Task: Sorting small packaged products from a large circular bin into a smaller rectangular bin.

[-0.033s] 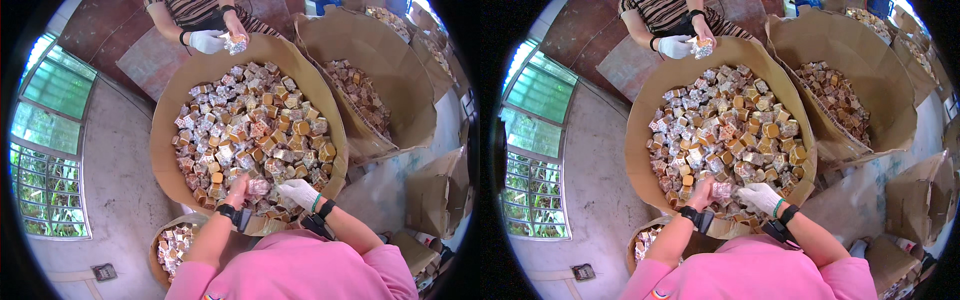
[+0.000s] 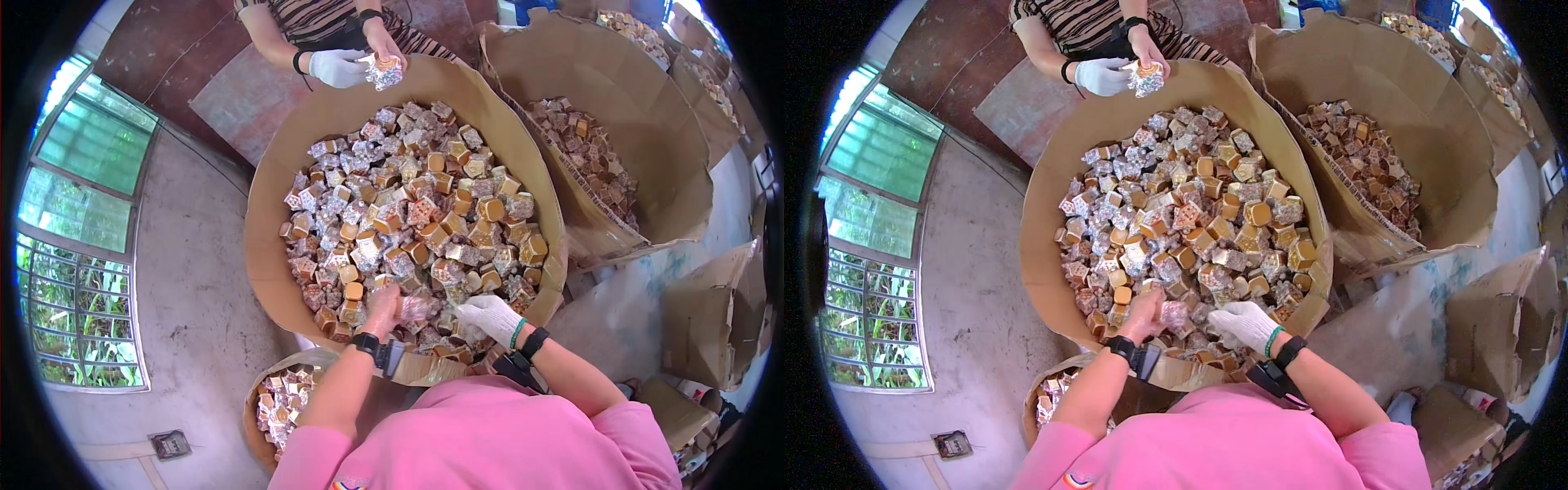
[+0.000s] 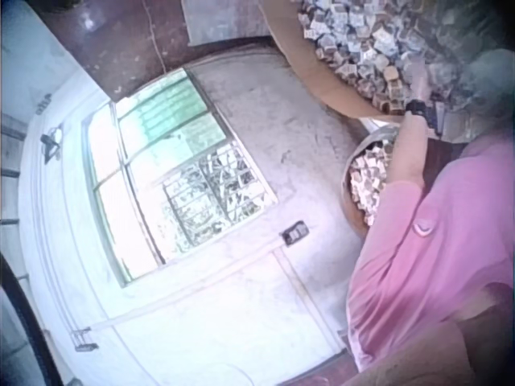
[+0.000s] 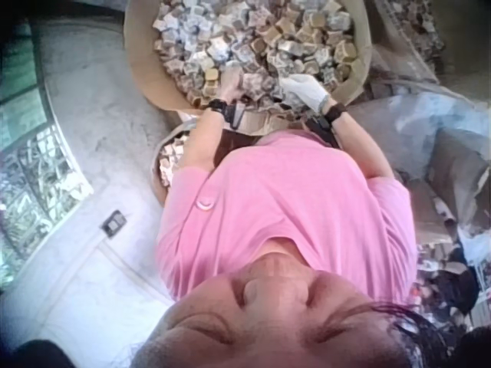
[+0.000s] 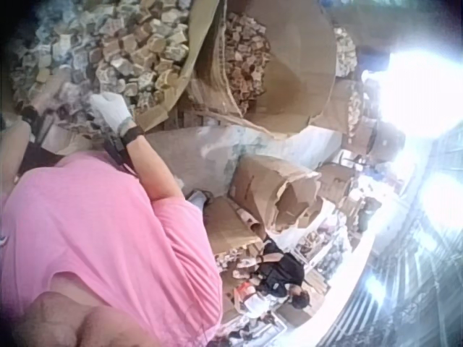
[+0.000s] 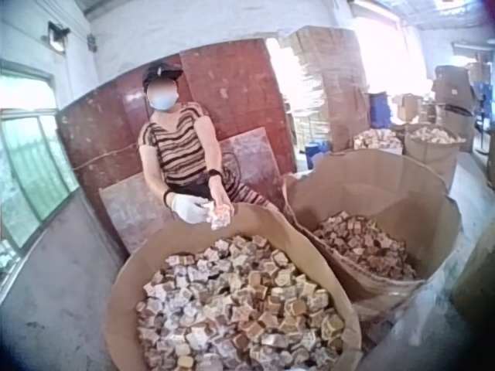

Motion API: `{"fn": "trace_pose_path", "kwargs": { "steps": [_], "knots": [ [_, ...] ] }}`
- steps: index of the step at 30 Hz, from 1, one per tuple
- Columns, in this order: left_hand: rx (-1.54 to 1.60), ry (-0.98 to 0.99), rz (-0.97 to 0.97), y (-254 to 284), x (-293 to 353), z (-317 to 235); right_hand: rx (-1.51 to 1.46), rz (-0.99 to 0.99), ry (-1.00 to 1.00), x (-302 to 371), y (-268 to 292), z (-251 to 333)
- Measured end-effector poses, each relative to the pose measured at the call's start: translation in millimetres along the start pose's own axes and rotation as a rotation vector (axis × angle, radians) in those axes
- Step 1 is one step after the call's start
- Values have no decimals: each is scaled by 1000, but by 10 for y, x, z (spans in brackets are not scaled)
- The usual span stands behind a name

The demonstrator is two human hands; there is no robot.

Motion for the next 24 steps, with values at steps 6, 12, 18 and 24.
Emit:
{"fn": "trace_pose_path", "kwargs": {
  "steps": [6, 12, 18, 24],
  "knots": [
    [-1624, -725, 92, -593, -63, -810, -176, -62, -22, 85, 134, -346],
    [124, -199, 559, -1995, 1012, -1874, -297, -118, -54, 58, 307, -503],
    [-365, -278, 359, -1175, 609, -1642, -659, 81, 166, 309, 458, -42],
    [-579, -193, 6, 581, 82, -646, -463, -291, 126, 633, 1080, 354]
  ]
}}
Point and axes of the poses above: each hand's wrist, its own x-axis away from the middle knuckle, its own y-axis out of the back of the hand, z = x × y, the point moved 8 cm from there along -x, towards the middle knuckle, and after that the axes turned 8 degrees about x, right-handed, at the moved point
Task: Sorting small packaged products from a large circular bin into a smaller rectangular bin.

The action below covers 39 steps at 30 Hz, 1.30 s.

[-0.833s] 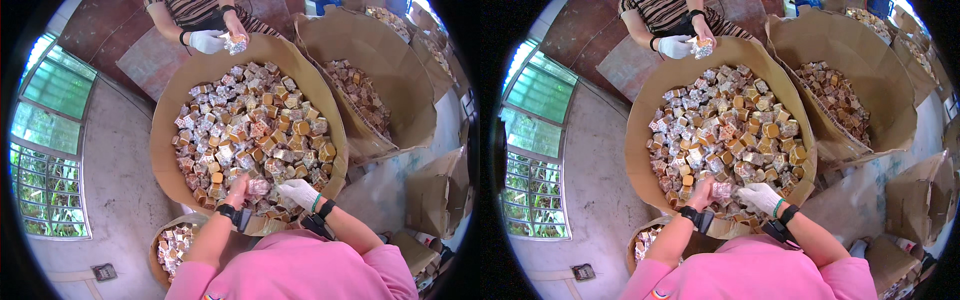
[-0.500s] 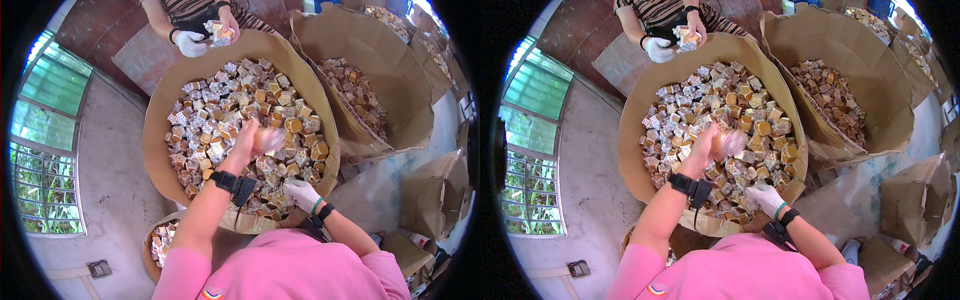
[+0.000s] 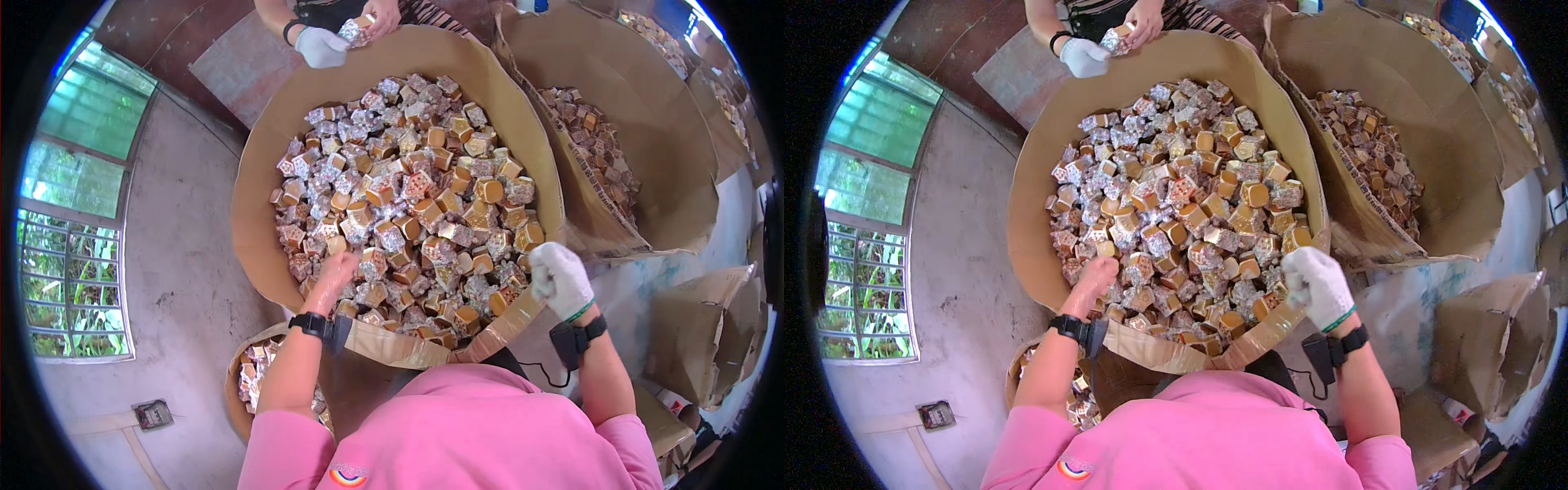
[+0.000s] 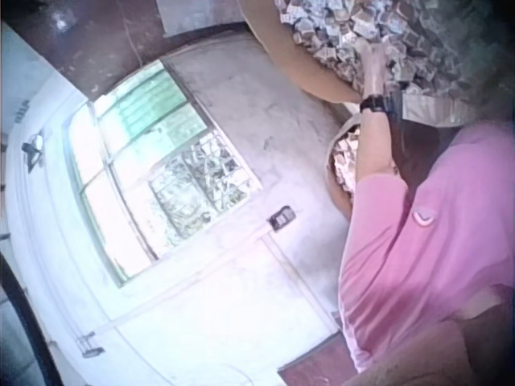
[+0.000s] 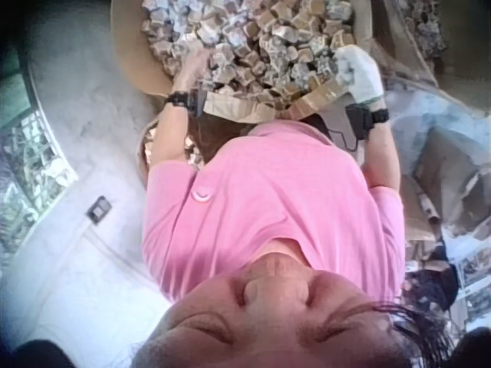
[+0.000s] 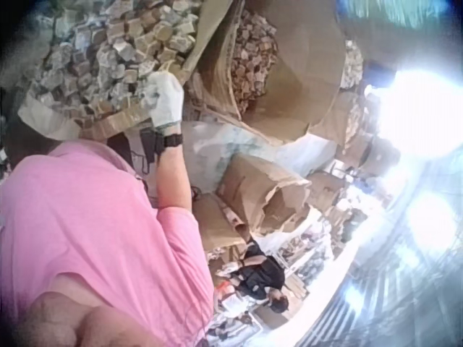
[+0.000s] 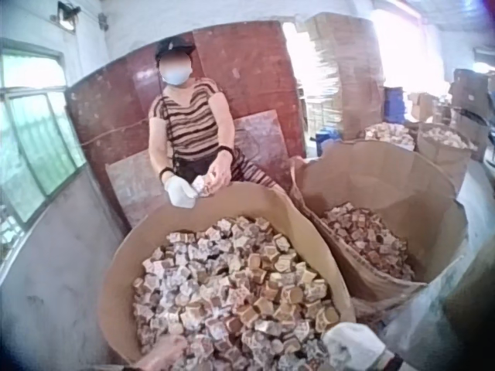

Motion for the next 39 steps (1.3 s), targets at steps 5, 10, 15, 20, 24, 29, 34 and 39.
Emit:
{"fn": "trace_pose_path", "kwargs": {
  "steps": [5, 10, 15, 20, 24, 29, 34, 39],
  "knots": [
    [-393, -27, 24, -123, 359, 648, 192, -114, 106, -158, -33, 183],
    [-802, -108, 100, -222, 607, 694, 1286, 74, 295, -586, -225, -51],
    [-713, -267, 274, -97, 1201, 550, 1825, 240, 293, -899, -698, -439],
    [-474, -526, -8, 40, 1480, 608, 1842, 546, 343, -1074, -1937, -951],
    [-505, -581, 23, -4, 1463, 473, 1652, 730, 751, -1076, -3028, -1480],
    [-330, -663, -39, 72, 1493, 464, 1630, 769, 1110, -1154, -4085, -2113],
    [-325, -696, -8, 93, 1478, 465, 2370, 984, 685, -1466, -4548, -2671],
    [-298, -670, 35, 153, 1555, 573, 2441, 1114, 601, -1269, -4341, -2844]
  ]
}}
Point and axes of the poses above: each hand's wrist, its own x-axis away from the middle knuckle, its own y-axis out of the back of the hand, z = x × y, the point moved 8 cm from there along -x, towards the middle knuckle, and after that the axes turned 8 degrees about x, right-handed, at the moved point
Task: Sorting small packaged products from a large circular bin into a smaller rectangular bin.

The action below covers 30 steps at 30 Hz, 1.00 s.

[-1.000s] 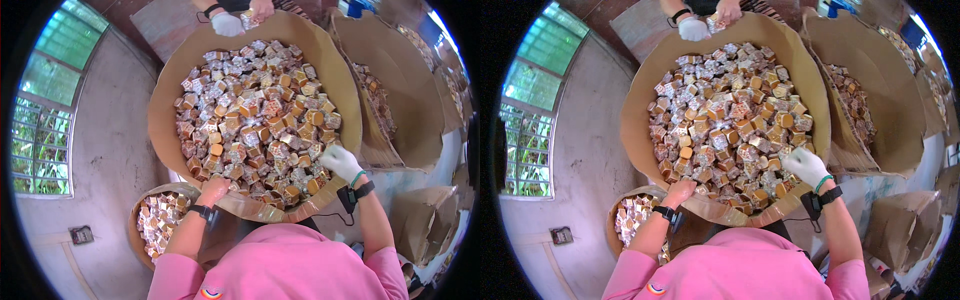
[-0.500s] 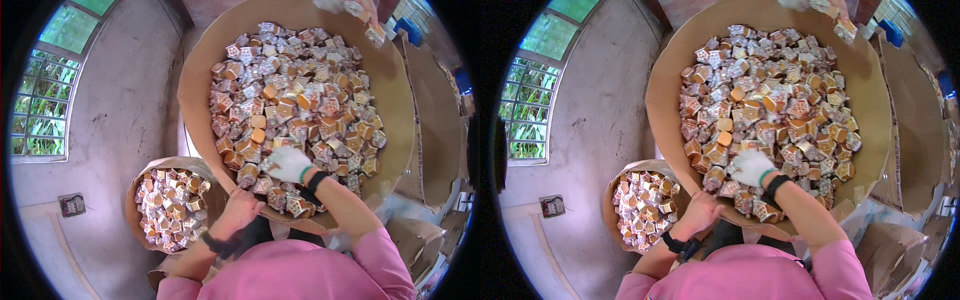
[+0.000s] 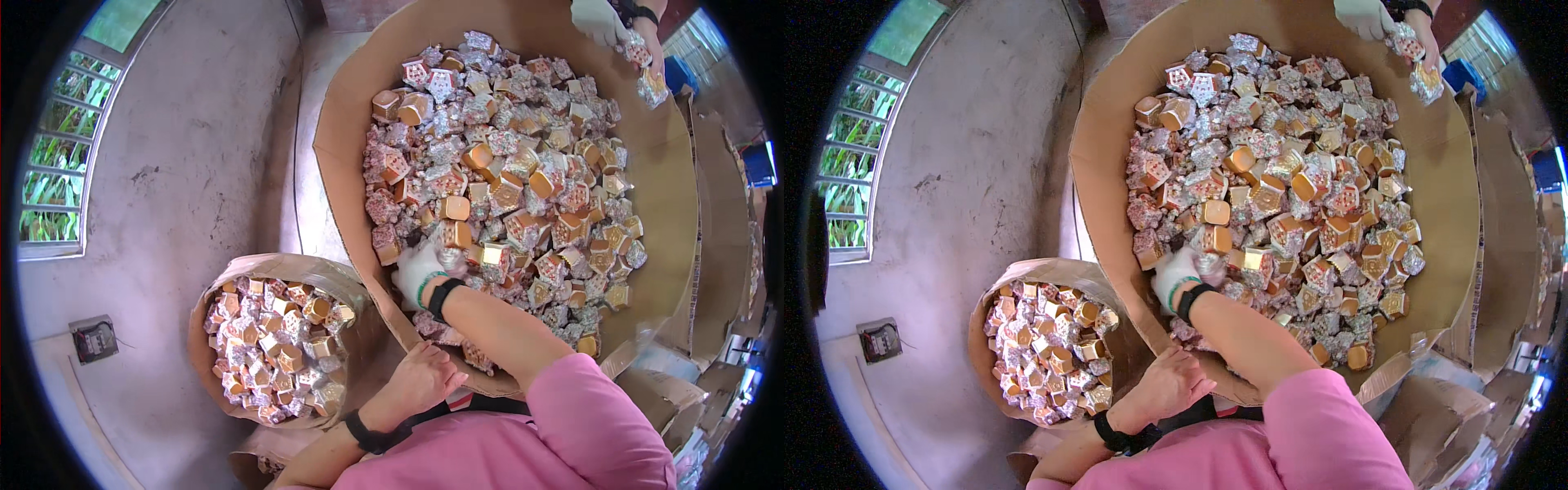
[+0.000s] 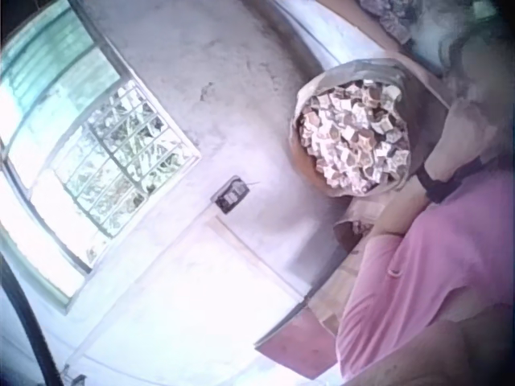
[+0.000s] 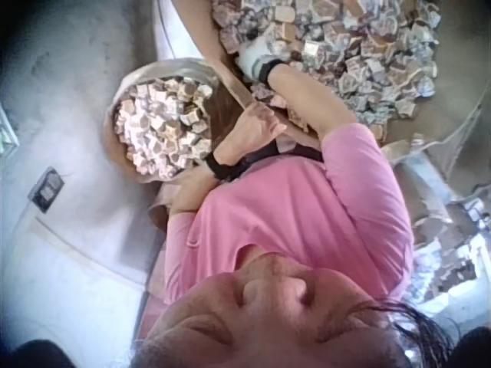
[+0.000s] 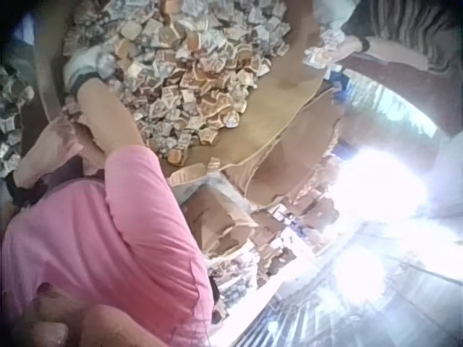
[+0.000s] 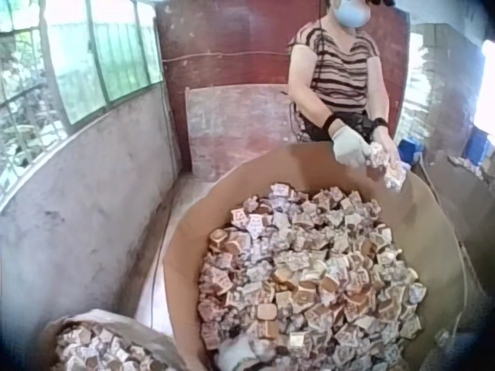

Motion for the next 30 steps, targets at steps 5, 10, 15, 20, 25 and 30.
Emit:
{"fn": "trace_pose_path", "kwargs": {
  "steps": [5, 10, 15, 20, 25, 30],
  "knots": [
    [85, -59, -79, 24, -33, -8, -218, -166, -11, 501, -259, -187],
    [15, -17, 34, -42, -32, -4, -271, -30, 57, 1300, -576, -356],
    [4, -12, 46, -63, -108, 25, -420, 183, 77, 1600, -1129, -938],
    [81, 22, 5, -30, -64, 89, -332, -597, -110, 1262, 228, -2330],
    [109, -50, 10, 0, -245, -14, -835, -281, -663, 811, -510, -3781],
    [86, 12, 99, -12, -193, 64, -779, -66, -491, 513, -630, -3252]
  ]
}}
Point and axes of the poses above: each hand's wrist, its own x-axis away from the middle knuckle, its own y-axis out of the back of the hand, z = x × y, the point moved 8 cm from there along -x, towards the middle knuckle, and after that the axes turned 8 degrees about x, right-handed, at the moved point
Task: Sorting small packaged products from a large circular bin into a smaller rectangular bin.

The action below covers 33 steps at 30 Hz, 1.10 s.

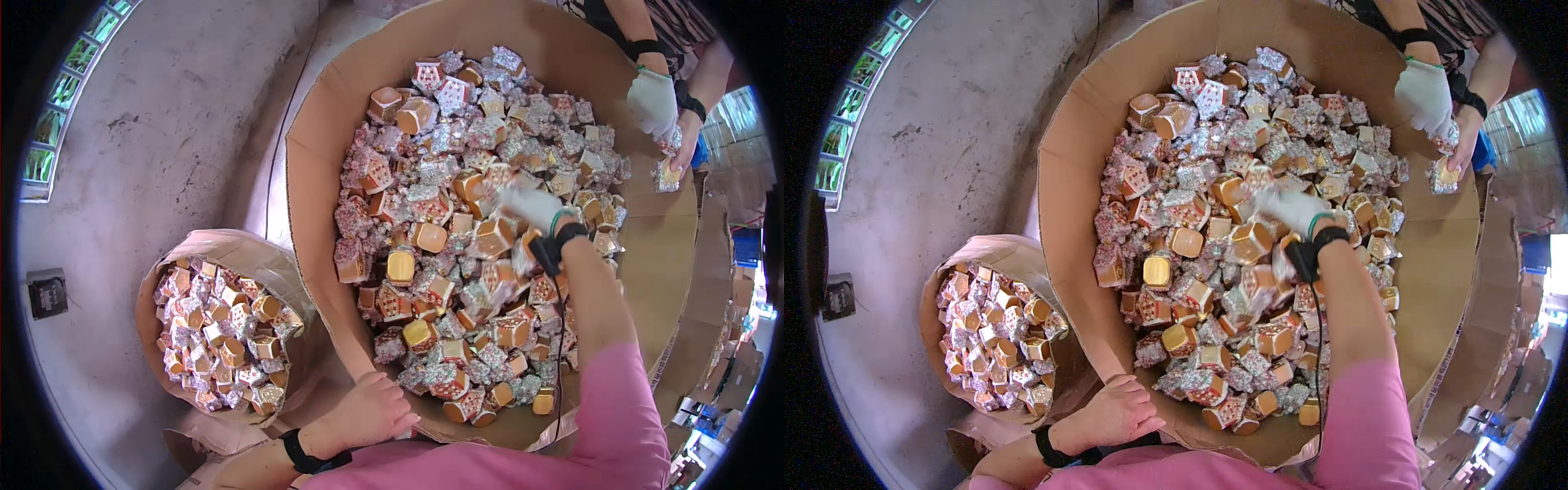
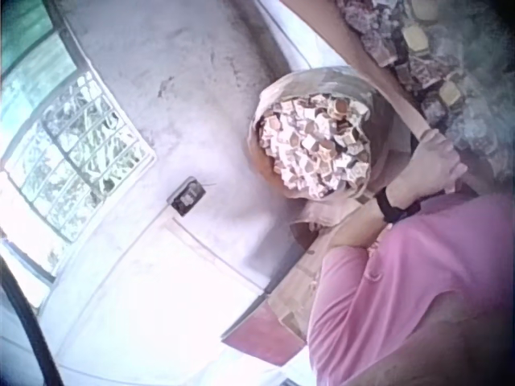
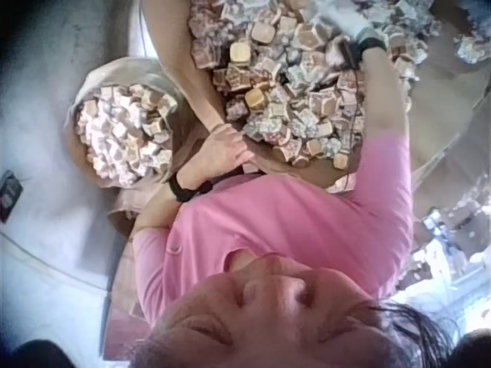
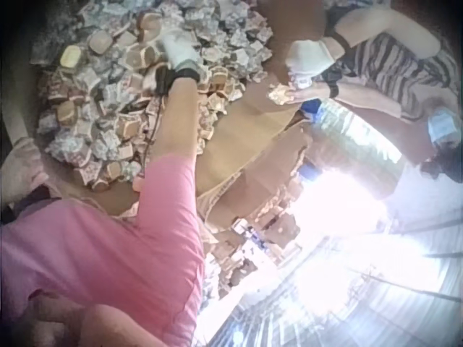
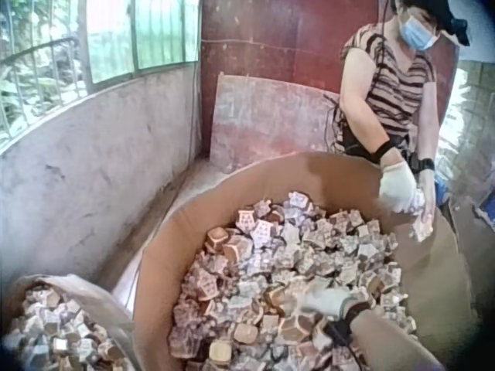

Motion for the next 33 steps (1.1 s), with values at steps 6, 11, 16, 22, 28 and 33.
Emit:
{"fn": "trace_pose_path", "kwargs": {
  "steps": [6, 11, 16, 22, 28, 33],
  "knots": [
    [-59, -67, -54, -15, -54, -48, 520, 278, 112, 682, -513, 660],
    [18, -55, -111, -24, -44, -50, 378, 474, 241, 1010, -1279, 633],
    [22, -31, -141, 10, 12, -23, 511, 424, 334, 1624, -1445, 850],
    [-36, -67, -292, -47, 68, 1, 511, 303, 682, 1509, -1027, 1978],
    [11, -21, -307, -177, 61, 76, 703, 343, 893, 553, -2816, 2099],
    [47, -43, -331, -105, 180, 75, 876, 85, 827, 596, -2900, 2170]
  ]
}}
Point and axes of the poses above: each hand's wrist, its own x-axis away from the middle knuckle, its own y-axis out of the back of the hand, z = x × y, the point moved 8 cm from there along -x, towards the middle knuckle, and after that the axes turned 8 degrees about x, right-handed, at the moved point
